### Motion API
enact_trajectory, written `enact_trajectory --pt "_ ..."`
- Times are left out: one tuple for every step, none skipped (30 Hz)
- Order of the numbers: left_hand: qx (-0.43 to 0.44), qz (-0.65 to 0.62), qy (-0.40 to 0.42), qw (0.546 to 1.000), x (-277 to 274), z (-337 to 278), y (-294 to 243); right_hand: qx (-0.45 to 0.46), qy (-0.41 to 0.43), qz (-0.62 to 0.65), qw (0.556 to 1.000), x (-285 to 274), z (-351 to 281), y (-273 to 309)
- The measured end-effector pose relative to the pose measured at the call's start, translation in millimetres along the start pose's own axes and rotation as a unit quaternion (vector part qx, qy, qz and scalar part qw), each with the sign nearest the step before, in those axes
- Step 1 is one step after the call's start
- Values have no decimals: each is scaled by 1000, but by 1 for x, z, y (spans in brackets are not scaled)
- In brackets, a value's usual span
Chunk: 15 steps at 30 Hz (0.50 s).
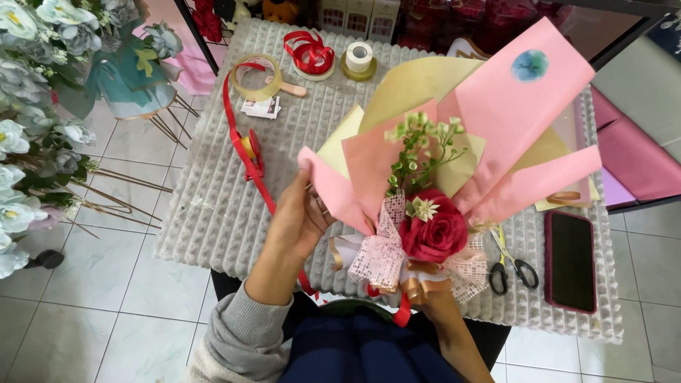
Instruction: The person ties a red ribbon around the base of a flower bouquet wrapped in pink paper, using scissors to trim the excess ribbon. They then secure the wrapping with a piece of double-sided tape and adjust the bouquet's presentation.
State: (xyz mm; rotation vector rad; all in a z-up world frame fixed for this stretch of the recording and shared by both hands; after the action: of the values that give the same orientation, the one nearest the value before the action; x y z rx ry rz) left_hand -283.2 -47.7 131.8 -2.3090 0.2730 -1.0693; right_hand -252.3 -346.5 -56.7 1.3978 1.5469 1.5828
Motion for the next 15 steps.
enact_trajectory --pt "28 -14 -9 999 1 0 -4 28 -22 -10 999 -1 -3 0" --pt "55 -28 -17 998 2 0 -8 54 -45 -20 997 -2 -5 0" --pt "55 -28 -14 998 2 -1 -12 52 -46 -20 997 -6 -4 -3" --pt "147 -43 -6 988 1 -4 -24 40 -80 -67 994 -13 -4 -6" --pt "238 -58 3 970 -1 -9 -36 28 -115 -113 986 -20 -4 -10" --pt "239 -58 4 969 5 -19 -43 27 -115 -113 987 -29 -1 -14" --pt "449 77 -3 890 14 -40 -61 7 -87 -109 990 -35 1 -17" --pt "629 205 -14 750 26 -65 -73 -14 -61 -105 993 -41 3 -20" --pt "630 204 -14 750 36 -72 -86 -15 -61 -105 993 -70 9 -46" --pt "702 319 89 630 57 -87 -93 0 -56 -182 982 -99 14 -75" --pt "742 423 189 485 75 -102 -94 15 -52 -258 965 -127 19 -104" --pt "742 424 187 485 89 -104 -100 16 -50 -259 965 -93 13 -68" --pt "724 545 211 366 108 -104 -96 21 46 -141 989 -50 5 -33" --pt "687 648 228 234 124 -101 -92 25 141 -21 990 -9 -2 5" --pt "688 648 226 233 125 -91 -95 24 143 -22 989 -14 -1 -10"
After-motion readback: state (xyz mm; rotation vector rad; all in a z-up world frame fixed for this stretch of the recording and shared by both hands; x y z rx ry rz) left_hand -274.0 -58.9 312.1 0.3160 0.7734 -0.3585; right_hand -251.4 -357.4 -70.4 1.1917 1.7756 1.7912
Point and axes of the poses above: each hand's wrist, its own z-axis towards the middle knuckle, its own x-axis out of the palm, y = z × x, the point moved 4 cm from there along z, towards the middle knuckle, and after that the axes turned 8 degrees about -y, right-handed, at the moved point
